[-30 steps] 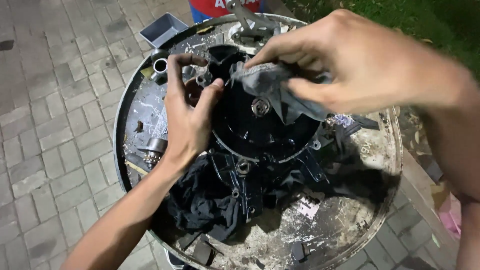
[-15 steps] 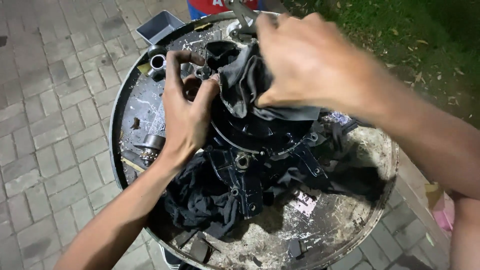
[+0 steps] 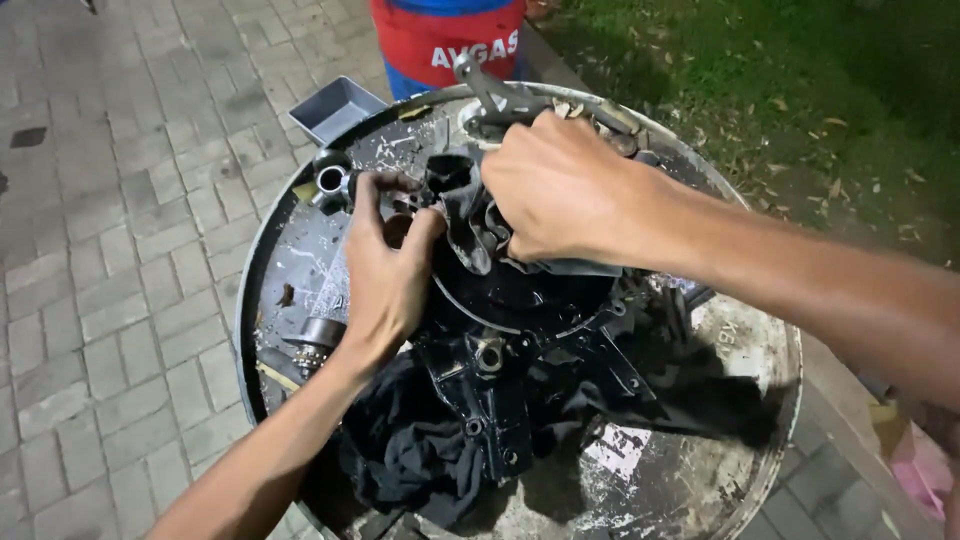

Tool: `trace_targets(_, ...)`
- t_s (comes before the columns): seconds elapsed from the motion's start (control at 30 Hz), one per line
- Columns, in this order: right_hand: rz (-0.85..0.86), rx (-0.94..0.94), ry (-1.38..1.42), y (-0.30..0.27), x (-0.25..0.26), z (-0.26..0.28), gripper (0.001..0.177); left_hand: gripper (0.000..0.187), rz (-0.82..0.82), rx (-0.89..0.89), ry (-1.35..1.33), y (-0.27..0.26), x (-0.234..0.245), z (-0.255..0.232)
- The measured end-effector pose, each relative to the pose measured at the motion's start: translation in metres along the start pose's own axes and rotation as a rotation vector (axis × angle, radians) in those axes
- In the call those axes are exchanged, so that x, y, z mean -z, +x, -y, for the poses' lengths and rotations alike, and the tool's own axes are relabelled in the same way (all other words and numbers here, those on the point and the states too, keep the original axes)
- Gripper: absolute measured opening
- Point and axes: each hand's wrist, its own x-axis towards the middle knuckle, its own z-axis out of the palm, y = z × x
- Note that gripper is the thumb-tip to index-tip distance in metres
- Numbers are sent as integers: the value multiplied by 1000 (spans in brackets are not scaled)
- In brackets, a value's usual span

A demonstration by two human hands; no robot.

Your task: Wiping down a disassembled engine casing with a cloth to remove dirt or grease

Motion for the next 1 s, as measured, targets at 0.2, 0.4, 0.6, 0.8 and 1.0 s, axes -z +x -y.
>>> trace_targets(0.2,72,77,124,0,15,-9,31,50,31,131,9,3,-2,4)
trace_targets(0.4,59,36,205,-14,1,-5,29,55,44,185,49,3,-2,-5)
trace_targets(0.6,-4,-233,415,-26,39,8,23,47,44,176,52,4,-1,-1)
trace_targets(0.8,-477,-214,583,-44,27,-25,30,43,44,167,66,6,0,-1)
trace_targets(1.0,-1025,26,659,-46,-20,-61,34,57,66,161,121,7,1,1)
